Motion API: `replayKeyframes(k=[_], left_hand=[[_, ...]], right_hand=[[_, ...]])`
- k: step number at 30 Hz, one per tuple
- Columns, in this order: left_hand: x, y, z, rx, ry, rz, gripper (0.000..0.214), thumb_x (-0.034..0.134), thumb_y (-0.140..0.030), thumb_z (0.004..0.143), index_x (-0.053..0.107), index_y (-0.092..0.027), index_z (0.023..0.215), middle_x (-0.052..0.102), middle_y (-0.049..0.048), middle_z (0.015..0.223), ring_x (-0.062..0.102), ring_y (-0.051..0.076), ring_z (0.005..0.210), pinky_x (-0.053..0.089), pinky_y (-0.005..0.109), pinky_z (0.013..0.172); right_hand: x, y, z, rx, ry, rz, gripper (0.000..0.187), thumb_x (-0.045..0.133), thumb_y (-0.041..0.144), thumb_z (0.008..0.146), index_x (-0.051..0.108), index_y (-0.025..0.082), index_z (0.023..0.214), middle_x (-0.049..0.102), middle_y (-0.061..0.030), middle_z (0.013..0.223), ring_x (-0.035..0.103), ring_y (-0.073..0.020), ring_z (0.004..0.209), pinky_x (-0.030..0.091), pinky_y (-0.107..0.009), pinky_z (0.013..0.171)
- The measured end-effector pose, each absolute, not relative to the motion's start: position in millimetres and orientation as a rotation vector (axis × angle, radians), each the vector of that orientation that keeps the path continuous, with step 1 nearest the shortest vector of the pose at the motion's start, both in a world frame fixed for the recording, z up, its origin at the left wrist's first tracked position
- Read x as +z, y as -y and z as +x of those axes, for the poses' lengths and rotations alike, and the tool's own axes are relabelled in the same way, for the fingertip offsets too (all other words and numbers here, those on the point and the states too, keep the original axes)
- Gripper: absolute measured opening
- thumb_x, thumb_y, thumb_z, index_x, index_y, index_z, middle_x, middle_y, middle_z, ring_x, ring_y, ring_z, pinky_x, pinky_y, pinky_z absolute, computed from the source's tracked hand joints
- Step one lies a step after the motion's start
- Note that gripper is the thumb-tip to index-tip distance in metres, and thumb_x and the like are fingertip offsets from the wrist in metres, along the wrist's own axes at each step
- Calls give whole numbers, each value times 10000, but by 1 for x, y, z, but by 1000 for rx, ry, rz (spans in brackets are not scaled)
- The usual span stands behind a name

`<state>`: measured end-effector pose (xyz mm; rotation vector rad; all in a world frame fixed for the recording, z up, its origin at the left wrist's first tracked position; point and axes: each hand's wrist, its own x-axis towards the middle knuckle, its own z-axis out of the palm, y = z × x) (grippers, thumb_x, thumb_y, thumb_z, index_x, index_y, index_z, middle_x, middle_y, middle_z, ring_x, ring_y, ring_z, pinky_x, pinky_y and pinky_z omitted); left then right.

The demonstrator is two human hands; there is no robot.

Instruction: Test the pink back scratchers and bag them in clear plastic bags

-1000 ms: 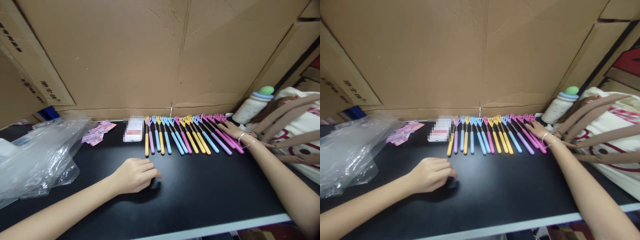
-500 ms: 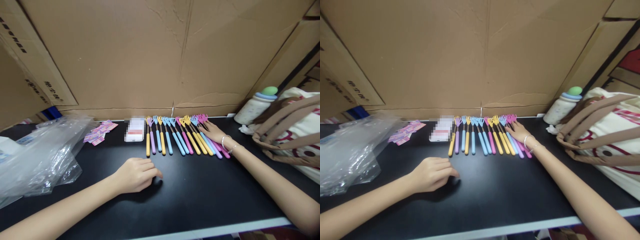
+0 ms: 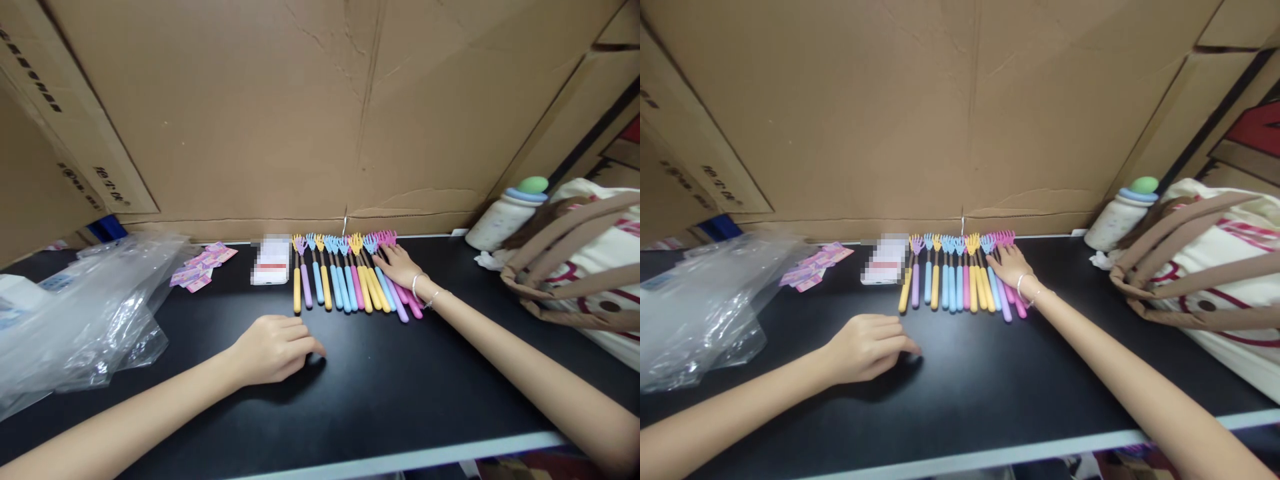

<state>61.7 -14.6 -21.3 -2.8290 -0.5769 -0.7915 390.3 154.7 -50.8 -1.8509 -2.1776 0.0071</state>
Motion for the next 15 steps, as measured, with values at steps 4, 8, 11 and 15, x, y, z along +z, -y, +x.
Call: replayKeyframes(k=[4, 8, 11, 15], left_hand=[[-20, 15, 63, -795, 567, -2816, 303, 357, -76, 845, 614, -226, 901, 584, -26, 640, 525, 116, 586, 370, 229, 553], [-19, 15, 64, -781, 566, -2810, 308, 348, -79, 849, 613, -227, 901, 582, -25, 639, 531, 114, 584, 376, 231, 553], [-19, 16, 63, -773, 566, -2808, 307, 340, -91, 857, 610, -229, 908, 579, -23, 640, 536, 114, 586, 378, 234, 549], [-20, 16, 63, -775, 560, -2802, 303, 342, -93, 860, 609, -227, 910, 576, -22, 637, 537, 117, 591, 380, 235, 552]], right_hand=[[-49, -150, 380, 23, 2183, -1844, 705, 212, 615, 887, 366, 155, 1398, 372, -112, 1459, 232, -318, 1379, 253, -476, 1113], [-48, -148, 371, 37, 2195, -1826, 680, 213, 612, 890, 370, 181, 1392, 397, -110, 1444, 254, -324, 1370, 262, -495, 1103], [-46, -146, 366, 55, 2201, -1822, 690, 211, 611, 890, 368, 164, 1392, 391, -124, 1445, 257, -326, 1368, 258, -494, 1103], [-46, -144, 362, 79, 2209, -1797, 702, 215, 611, 891, 367, 147, 1395, 372, -139, 1454, 251, -330, 1369, 253, -502, 1101]])
